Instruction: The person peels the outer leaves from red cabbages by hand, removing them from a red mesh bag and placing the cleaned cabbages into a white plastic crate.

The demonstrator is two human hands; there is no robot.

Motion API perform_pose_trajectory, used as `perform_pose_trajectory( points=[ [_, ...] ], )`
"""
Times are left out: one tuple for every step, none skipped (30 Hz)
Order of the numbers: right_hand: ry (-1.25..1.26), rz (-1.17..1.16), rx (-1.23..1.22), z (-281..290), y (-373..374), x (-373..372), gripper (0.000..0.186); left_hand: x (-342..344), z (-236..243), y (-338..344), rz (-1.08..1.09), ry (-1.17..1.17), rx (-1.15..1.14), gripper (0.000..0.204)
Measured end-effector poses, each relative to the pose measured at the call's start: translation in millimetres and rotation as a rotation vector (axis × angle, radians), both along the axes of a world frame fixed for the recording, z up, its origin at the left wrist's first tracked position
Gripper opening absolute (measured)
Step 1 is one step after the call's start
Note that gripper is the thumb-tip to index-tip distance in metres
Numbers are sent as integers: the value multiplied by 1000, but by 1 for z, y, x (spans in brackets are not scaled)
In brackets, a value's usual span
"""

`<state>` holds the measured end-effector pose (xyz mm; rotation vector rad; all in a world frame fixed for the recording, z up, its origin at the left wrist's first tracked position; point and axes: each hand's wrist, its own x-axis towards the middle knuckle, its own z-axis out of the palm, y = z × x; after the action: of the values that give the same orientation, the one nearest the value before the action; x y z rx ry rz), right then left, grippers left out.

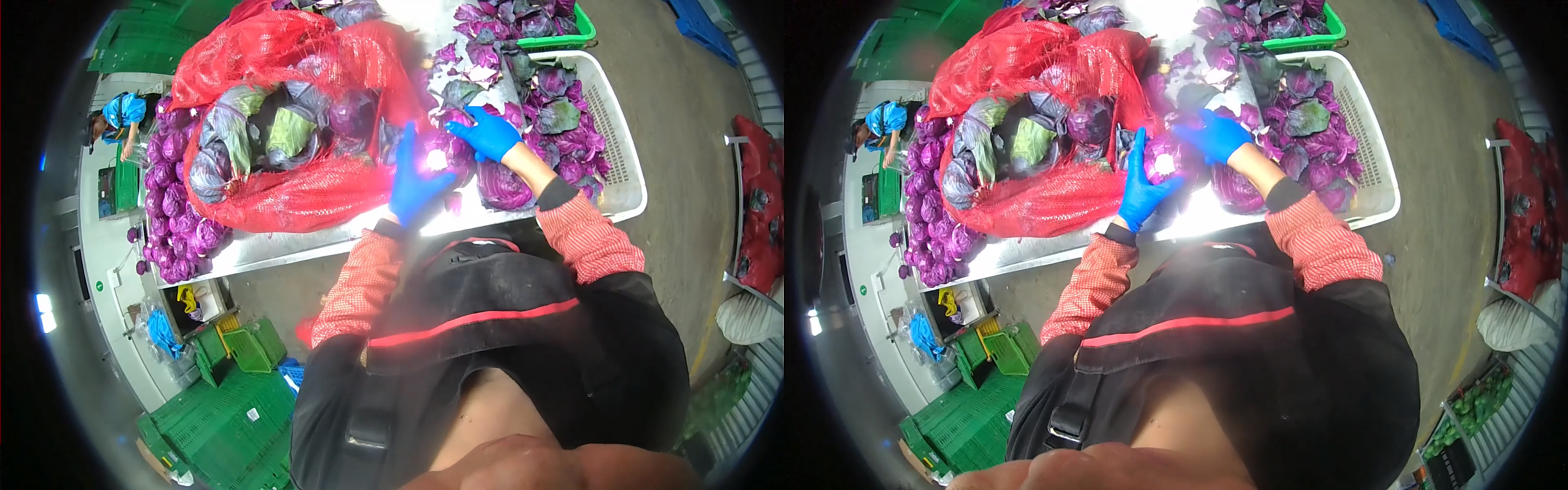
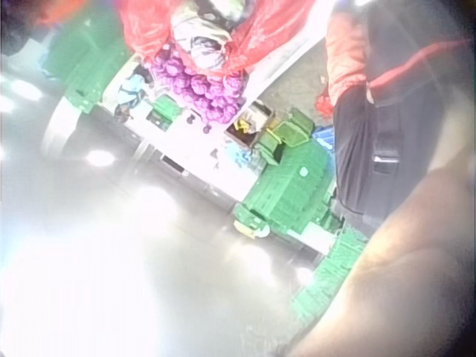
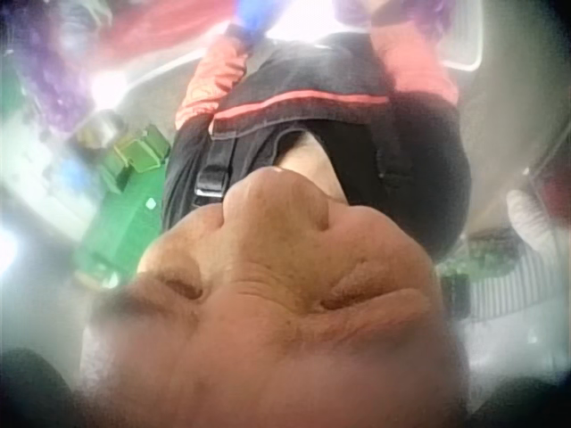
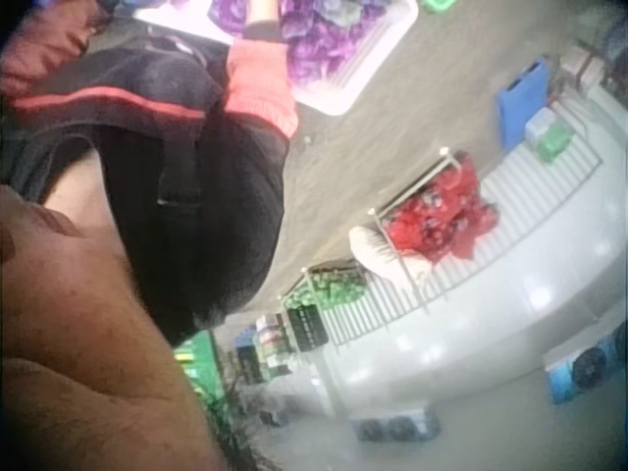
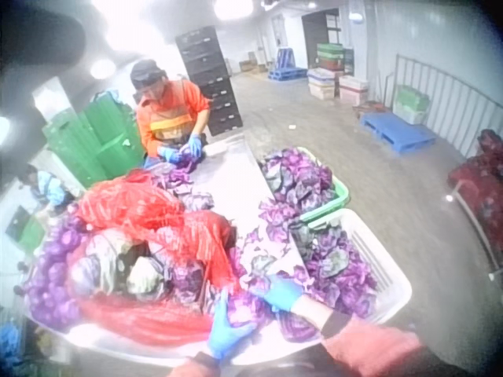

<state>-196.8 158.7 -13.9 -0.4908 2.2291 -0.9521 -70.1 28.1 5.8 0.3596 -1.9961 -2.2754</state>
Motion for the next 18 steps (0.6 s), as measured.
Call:
perform_pose_trajectory(
  points=[
    [102,98,29,22,1,14,67,3,3,4,11,-15,38,103],
    [210,184,61,32,6,19,68,2,7,10,12,-26,79,103],
    [150,149,0,18,10,21,67,1,12,16,10,-38,86,103],
    [96,120,-67,7,12,22,68,0,16,18,12,-40,79,103],
    [37,92,-151,-4,16,20,67,-1,19,21,8,-44,75,103],
    [5,65,-154,-12,22,20,65,-3,19,22,-2,-48,64,104],
    [-24,48,-159,-13,23,19,63,-4,19,21,-2,-52,48,103],
    [-58,29,-166,-14,24,21,62,-3,19,20,-2,-60,30,103],
    [-32,6,-125,-13,28,27,60,-2,18,19,3,-68,13,103],
    [-4,-11,-85,-11,30,30,59,-1,16,16,3,-65,10,103],
    [-48,-114,-149,-26,34,34,51,-1,14,15,-8,-62,10,102],
    [-116,-195,-196,-38,39,34,47,-2,11,13,-29,-52,24,102],
    [-192,-281,-244,-41,42,38,43,-1,13,12,-49,-67,39,101],
    [-267,-367,-291,-47,45,41,39,0,15,11,-67,-81,55,100],
    [-145,-373,-190,-61,48,41,31,2,18,11,-80,-114,73,99],
    [-127,-368,-180,-64,47,41,30,5,10,2,-67,-98,12,98],
    [-110,-370,-163,-67,49,43,29,8,0,-5,-61,-84,-43,97],
    [-93,-372,-146,-69,50,43,29,8,-9,-13,-55,-67,-99,97]
  ],
)
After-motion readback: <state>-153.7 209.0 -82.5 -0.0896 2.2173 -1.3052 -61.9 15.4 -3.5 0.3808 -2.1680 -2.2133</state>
